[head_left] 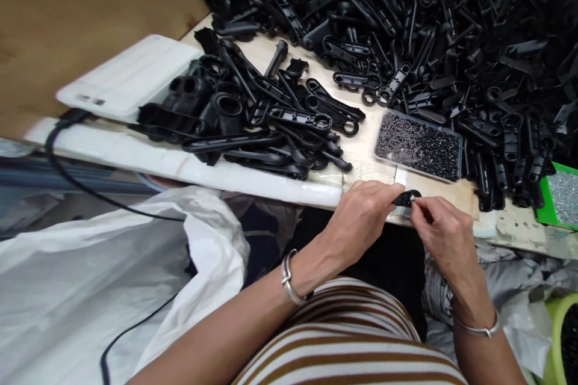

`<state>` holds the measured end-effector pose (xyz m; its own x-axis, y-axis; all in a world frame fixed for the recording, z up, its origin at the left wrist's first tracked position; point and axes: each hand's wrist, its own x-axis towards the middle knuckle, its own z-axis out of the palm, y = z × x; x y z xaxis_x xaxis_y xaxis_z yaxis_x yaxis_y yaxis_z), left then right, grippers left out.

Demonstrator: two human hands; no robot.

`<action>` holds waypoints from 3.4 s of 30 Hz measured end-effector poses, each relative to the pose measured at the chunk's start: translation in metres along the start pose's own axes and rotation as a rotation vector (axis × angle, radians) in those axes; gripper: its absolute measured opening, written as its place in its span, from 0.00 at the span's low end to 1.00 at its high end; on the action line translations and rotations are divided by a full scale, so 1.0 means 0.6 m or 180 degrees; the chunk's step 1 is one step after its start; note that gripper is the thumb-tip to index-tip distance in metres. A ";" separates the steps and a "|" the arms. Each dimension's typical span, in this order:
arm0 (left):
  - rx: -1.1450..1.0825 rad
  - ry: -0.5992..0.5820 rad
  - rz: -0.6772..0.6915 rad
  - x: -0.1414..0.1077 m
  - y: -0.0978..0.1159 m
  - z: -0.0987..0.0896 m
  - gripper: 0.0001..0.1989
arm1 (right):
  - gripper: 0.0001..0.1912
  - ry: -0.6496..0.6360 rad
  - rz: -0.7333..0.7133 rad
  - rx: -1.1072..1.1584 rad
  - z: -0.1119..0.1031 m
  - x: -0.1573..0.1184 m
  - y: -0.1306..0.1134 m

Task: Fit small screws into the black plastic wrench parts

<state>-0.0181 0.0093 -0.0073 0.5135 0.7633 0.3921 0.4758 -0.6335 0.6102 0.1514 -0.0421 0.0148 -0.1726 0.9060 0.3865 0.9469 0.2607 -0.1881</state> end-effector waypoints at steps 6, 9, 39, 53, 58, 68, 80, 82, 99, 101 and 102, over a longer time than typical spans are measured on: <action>-0.0208 -0.0045 -0.0097 -0.005 -0.002 0.007 0.11 | 0.12 -0.0558 0.0078 -0.0618 -0.004 0.004 -0.026; -0.0278 -0.0033 -0.0145 -0.007 -0.003 0.010 0.12 | 0.13 -0.0747 0.0315 -0.0721 -0.006 0.010 -0.041; -0.0772 0.0252 -0.0104 -0.014 -0.013 0.014 0.11 | 0.10 -0.1361 0.0680 -0.1545 -0.003 0.043 -0.077; -0.0805 0.1148 0.0050 -0.026 0.022 0.016 0.08 | 0.30 0.0229 0.3028 0.4147 0.001 -0.017 -0.030; -0.0861 0.1286 0.0167 -0.027 0.035 0.017 0.07 | 0.23 0.0542 0.3202 0.4496 0.013 -0.001 -0.044; -0.1143 0.1113 0.0255 -0.031 0.037 0.011 0.08 | 0.11 -0.0288 0.3192 0.4537 -0.010 0.007 -0.038; 0.0955 0.1241 0.0653 -0.025 -0.025 -0.087 0.10 | 0.26 0.0560 0.2009 0.1143 -0.113 0.051 0.164; 0.1245 0.1326 0.0440 -0.025 -0.035 -0.103 0.08 | 0.25 0.0443 0.1507 0.0067 -0.122 0.098 0.184; 0.2094 0.0017 -0.0003 -0.004 -0.045 -0.122 0.08 | 0.16 0.0748 0.0495 -0.2140 -0.057 0.168 0.260; 0.2164 -0.0164 0.0032 0.006 -0.048 -0.115 0.08 | 0.16 0.0885 0.0271 -0.1849 -0.061 0.159 0.248; 0.2165 -0.0207 0.0044 0.010 -0.053 -0.111 0.08 | 0.17 0.0904 0.0154 -0.1662 -0.063 0.154 0.240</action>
<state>-0.0776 0.0425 0.0216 0.5546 0.7588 0.3416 0.8008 -0.5982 0.0288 0.2821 0.0664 0.0573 -0.1150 0.7694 0.6284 0.9724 -0.0422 0.2296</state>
